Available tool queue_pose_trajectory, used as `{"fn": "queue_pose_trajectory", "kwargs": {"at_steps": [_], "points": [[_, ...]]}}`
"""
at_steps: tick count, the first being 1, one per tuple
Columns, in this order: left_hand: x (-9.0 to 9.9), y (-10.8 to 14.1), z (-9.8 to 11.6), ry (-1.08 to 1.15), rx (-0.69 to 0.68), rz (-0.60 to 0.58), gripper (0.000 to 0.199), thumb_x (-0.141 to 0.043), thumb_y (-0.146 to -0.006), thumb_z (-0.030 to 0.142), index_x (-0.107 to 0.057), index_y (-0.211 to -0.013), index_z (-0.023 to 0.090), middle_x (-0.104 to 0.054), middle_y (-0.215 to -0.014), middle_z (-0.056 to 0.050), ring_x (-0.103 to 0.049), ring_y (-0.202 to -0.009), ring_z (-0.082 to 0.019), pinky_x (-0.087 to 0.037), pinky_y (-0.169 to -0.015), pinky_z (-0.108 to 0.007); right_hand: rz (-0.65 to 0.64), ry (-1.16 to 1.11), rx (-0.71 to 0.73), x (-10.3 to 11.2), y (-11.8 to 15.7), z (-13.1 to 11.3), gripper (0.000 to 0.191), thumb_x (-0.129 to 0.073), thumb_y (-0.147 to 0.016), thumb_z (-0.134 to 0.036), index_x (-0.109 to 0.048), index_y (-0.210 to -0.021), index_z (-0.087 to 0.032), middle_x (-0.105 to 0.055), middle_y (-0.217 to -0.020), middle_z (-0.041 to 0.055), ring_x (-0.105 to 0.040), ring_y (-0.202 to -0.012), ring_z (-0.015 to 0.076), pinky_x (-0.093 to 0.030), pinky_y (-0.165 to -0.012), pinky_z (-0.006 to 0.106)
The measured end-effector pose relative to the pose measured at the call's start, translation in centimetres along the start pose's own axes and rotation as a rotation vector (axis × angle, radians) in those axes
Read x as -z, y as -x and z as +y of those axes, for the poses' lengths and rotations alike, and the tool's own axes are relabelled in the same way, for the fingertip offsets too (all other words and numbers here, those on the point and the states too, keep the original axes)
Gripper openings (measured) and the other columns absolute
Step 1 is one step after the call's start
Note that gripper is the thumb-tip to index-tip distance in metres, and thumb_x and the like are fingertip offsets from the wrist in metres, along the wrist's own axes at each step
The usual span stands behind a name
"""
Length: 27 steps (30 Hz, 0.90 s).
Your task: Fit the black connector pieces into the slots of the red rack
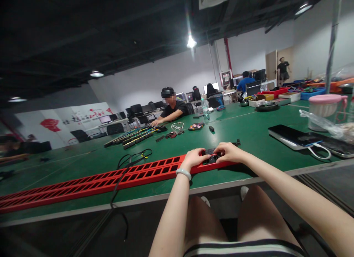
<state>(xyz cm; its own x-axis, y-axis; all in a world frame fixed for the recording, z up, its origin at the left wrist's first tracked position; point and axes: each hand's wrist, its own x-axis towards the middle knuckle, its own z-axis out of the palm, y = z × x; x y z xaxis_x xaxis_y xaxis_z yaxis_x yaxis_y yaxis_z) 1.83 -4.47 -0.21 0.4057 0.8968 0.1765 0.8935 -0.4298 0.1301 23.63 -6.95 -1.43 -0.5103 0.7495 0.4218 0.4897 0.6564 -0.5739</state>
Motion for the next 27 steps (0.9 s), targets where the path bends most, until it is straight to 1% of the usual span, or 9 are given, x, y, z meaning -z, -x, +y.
{"fn": "queue_pose_trajectory", "kwargs": {"at_steps": [5,18,27], "points": [[-0.04,-0.03,0.02,0.005,-0.004,0.003,0.065,-0.033,-0.065,0.073,-0.056,-0.105,0.027,-0.061,-0.103,-0.003,-0.055,-0.093,-0.022,-0.040,-0.076,-0.026,-0.016,-0.009,-0.024,0.16,-0.19,0.08,0.045,-0.066,-0.056,-0.043,-0.065,-0.092,-0.017,-0.059,-0.082,0.0042,-0.052,-0.071,0.0154,-0.040,-0.063,0.025],[0.22,0.04,-0.02,-0.007,-0.018,0.003,0.062,-0.033,-0.065,0.072,-0.057,-0.100,0.027,-0.063,-0.098,-0.002,-0.057,-0.088,-0.021,-0.041,-0.071,-0.026,-0.038,-0.025,-0.039,0.02,-0.47,0.14,0.043,-0.067,-0.055,-0.041,-0.066,-0.091,-0.017,-0.059,-0.080,0.0033,-0.051,-0.070,0.0148,-0.039,-0.060,0.024],[0.31,-0.07,0.25,0.002,-0.009,0.003,0.060,-0.037,-0.066,0.070,-0.057,-0.103,0.027,-0.062,-0.102,-0.002,-0.056,-0.091,-0.021,-0.040,-0.076,-0.026,-0.010,-0.017,-0.013,-0.14,-0.43,0.43,0.041,-0.066,-0.057,-0.039,-0.066,-0.092,-0.019,-0.059,-0.082,0.0032,-0.052,-0.071,0.0149,-0.040,-0.061,0.025]]}}
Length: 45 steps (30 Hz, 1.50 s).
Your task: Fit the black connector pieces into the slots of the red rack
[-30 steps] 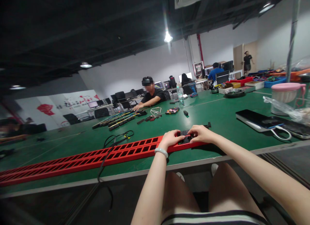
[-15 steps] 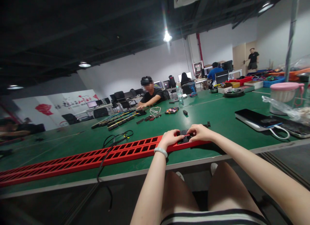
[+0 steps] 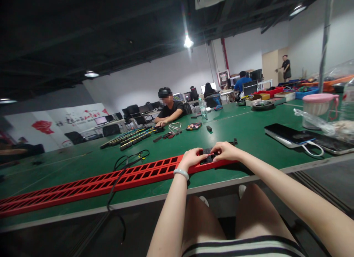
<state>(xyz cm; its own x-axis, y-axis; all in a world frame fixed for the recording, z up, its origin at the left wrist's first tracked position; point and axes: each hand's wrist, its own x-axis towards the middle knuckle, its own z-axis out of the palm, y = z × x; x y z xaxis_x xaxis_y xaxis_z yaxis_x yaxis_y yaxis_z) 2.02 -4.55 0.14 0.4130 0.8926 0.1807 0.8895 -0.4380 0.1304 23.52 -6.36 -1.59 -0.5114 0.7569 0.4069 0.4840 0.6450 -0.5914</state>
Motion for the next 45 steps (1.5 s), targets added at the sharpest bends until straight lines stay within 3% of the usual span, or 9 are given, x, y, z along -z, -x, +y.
{"fn": "queue_pose_trajectory", "kwargs": {"at_steps": [19,45], "points": [[1.0,0.5,1.1,0.022,0.063,-0.041,0.057,-0.042,-0.067,0.066,-0.057,-0.104,0.026,-0.061,-0.104,-0.002,-0.055,-0.094,-0.021,-0.040,-0.076,-0.024,-0.027,0.020,-0.018,0.1,-0.1,-0.1,0.040,-0.066,-0.056,-0.039,-0.066,-0.091,-0.018,-0.058,-0.081,0.0036,-0.052,-0.071,0.0157,-0.040,-0.061,0.025],[0.7,0.5,0.8,-0.001,0.050,-0.040,0.055,-0.040,-0.067,0.066,-0.057,-0.102,0.026,-0.061,-0.103,-0.002,-0.055,-0.095,-0.021,-0.040,-0.078,-0.025,-0.024,-0.002,-0.008,0.1,0.4,-0.1,0.049,-0.067,-0.056,-0.041,-0.062,-0.098,-0.017,-0.061,-0.088,0.0051,-0.053,-0.074,0.0161,-0.041,-0.063,0.026]]}}
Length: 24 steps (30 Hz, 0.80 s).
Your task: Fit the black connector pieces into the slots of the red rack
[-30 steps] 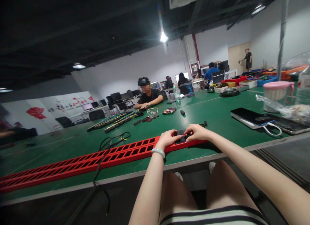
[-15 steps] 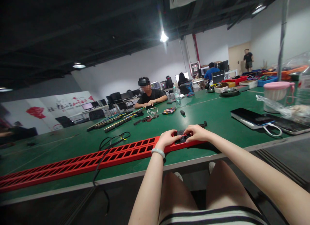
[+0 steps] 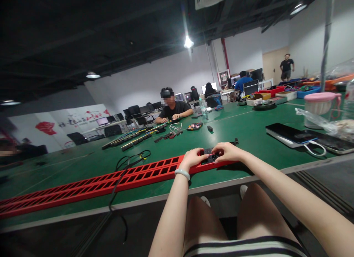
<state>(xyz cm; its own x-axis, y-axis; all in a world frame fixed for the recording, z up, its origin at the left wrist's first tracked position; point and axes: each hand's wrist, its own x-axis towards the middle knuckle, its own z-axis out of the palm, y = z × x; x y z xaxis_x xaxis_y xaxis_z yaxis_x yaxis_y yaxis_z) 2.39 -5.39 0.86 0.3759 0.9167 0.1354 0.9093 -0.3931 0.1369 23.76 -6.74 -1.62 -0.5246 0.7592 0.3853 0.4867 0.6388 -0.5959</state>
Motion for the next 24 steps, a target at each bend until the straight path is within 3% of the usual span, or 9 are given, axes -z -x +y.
{"fn": "queue_pose_trajectory", "kwargs": {"at_steps": [10,24], "points": [[0.15,0.23,0.23,0.007,0.017,-0.011,0.054,-0.040,-0.069,0.065,-0.057,-0.102,0.026,-0.060,-0.105,-0.002,-0.054,-0.096,-0.021,-0.039,-0.080,-0.025,-0.043,-0.088,-0.049,0.31,0.33,0.20,0.044,-0.064,-0.059,-0.032,-0.062,-0.099,-0.016,-0.063,-0.087,0.0046,-0.055,-0.073,0.0159,-0.042,-0.064,0.026],[-0.49,-0.36,-0.54,-0.004,-0.048,0.026,0.056,-0.038,-0.067,0.068,-0.058,-0.098,0.026,-0.062,-0.100,-0.002,-0.056,-0.091,-0.021,-0.040,-0.074,-0.026,-0.037,-0.037,-0.066,0.27,0.33,0.23,0.041,-0.064,-0.060,-0.038,-0.065,-0.096,-0.019,-0.065,-0.085,0.0039,-0.057,-0.077,0.0185,-0.043,-0.069,0.028]]}}
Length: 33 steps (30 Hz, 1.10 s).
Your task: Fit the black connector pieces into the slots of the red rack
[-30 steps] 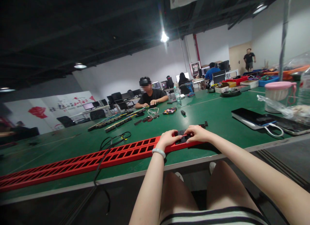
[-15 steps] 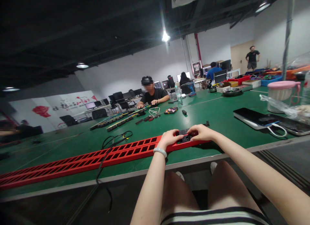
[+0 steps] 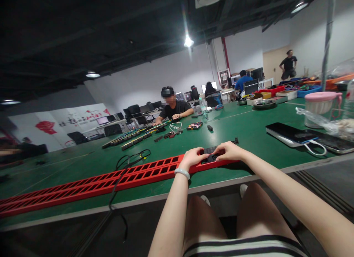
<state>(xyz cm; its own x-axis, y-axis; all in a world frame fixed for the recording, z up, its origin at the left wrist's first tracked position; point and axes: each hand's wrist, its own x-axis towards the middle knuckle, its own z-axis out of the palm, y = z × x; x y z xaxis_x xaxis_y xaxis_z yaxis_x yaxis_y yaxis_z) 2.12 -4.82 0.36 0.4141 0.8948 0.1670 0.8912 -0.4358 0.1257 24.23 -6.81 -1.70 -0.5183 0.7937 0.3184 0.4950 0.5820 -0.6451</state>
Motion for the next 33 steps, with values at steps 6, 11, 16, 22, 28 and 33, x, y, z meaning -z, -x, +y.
{"fn": "queue_pose_trajectory", "kwargs": {"at_steps": [6,11,16,22,28,33], "points": [[-0.3,-0.1,-0.3,-0.003,-0.030,0.019,0.061,-0.034,-0.066,0.071,-0.058,-0.099,0.026,-0.063,-0.098,-0.003,-0.057,-0.089,-0.022,-0.041,-0.071,-0.027,0.015,0.058,0.078,0.0,0.1,0.0,0.036,-0.063,-0.061,-0.039,-0.067,-0.091,-0.019,-0.065,-0.091,0.0054,-0.057,-0.086,0.0202,-0.043,-0.077,0.029],[-0.1,0.1,-0.1,-0.004,-0.003,0.010,0.062,-0.034,-0.066,0.071,-0.058,-0.100,0.026,-0.062,-0.101,-0.002,-0.056,-0.091,-0.021,-0.041,-0.075,-0.026,-0.003,0.057,0.159,0.0,0.0,-0.1,0.027,-0.058,-0.068,-0.038,-0.069,-0.082,-0.018,-0.064,-0.093,0.0063,-0.057,-0.085,0.0183,-0.042,-0.077,0.027],[0.1,0.0,0.1,-0.016,0.024,-0.004,0.059,-0.037,-0.067,0.069,-0.056,-0.103,0.027,-0.061,-0.105,-0.001,-0.055,-0.094,-0.021,-0.040,-0.079,-0.026,0.012,0.059,0.204,0.0,0.1,-0.2,0.026,-0.050,-0.076,-0.034,-0.070,-0.073,-0.018,-0.063,-0.093,0.0061,-0.058,-0.079,0.0160,-0.042,-0.075,0.026],[-0.1,-0.1,-0.1,-0.009,0.001,0.011,0.059,-0.038,-0.066,0.069,-0.057,-0.103,0.027,-0.061,-0.103,-0.002,-0.056,-0.093,-0.022,-0.041,-0.077,-0.027,0.204,0.096,0.249,0.0,0.2,0.3,0.021,-0.051,-0.075,-0.030,-0.067,-0.084,-0.020,-0.061,-0.090,0.0059,-0.056,-0.082,0.0163,-0.042,-0.077,0.028],[-0.4,-0.1,-0.5,0.011,-0.002,0.015,0.064,-0.034,-0.066,0.071,-0.055,-0.106,0.026,-0.061,-0.104,-0.003,-0.055,-0.094,-0.022,-0.040,-0.079,-0.028,0.645,0.383,0.033,1.9,0.3,6.0,0.028,-0.048,-0.068,-0.012,-0.066,-0.088,-0.018,-0.058,-0.090,0.0082,-0.049,-0.091,0.0214,-0.038,-0.085,0.036],[-0.5,0.0,-0.7,0.028,0.005,0.018,0.066,-0.034,-0.064,0.073,-0.056,-0.106,0.026,-0.061,-0.103,-0.003,-0.055,-0.092,-0.022,-0.040,-0.078,-0.028,0.499,0.488,-0.071,2.3,0.1,9.3,0.036,-0.047,-0.062,-0.009,-0.066,-0.090,-0.019,-0.057,-0.101,0.0079,-0.048,-0.098,0.0218,-0.035,-0.090,0.033]]}}
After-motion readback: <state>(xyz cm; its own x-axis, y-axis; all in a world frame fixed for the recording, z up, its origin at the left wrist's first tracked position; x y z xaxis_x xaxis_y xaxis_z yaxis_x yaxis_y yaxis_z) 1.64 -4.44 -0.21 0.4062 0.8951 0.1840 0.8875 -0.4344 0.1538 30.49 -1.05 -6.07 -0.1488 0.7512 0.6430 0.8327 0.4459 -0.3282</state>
